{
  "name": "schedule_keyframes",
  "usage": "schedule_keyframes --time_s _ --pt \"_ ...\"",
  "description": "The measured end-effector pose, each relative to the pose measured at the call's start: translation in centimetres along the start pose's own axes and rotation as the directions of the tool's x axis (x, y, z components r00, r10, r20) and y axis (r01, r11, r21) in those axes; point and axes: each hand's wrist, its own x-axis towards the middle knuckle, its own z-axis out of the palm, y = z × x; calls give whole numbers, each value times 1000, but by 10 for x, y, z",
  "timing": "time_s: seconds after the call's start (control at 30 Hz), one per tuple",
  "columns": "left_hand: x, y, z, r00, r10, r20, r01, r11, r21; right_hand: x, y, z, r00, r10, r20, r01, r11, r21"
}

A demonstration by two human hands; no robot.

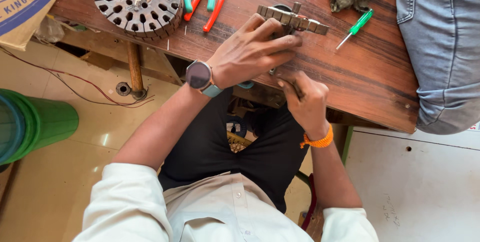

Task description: The person holds a small circular electrical component and repeatedly uses a green screwdriver to adjust or tighten parts on its surface. The person rotates the component to access different areas while seated at a workbench with tools and other parts nearby.

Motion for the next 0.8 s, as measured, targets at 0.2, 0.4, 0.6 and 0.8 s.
schedule_keyframes --time_s 0.2,0.4,0.6,0.8 --pt "2 21 23 871 -460 -169 349 824 -447 16 -10 -48 985 -166 -39 161 980 -115" --pt "12 53 45 468 -881 69 468 181 -865 66 -7 -58 965 -255 -53 240 949 -204" --pt "24 49 44 349 -911 219 327 -101 -940 102 -9 -50 950 -310 -29 300 936 -186" --pt "31 44 41 298 -853 429 256 -362 -896 125 1 -48 969 -236 74 246 948 -203"
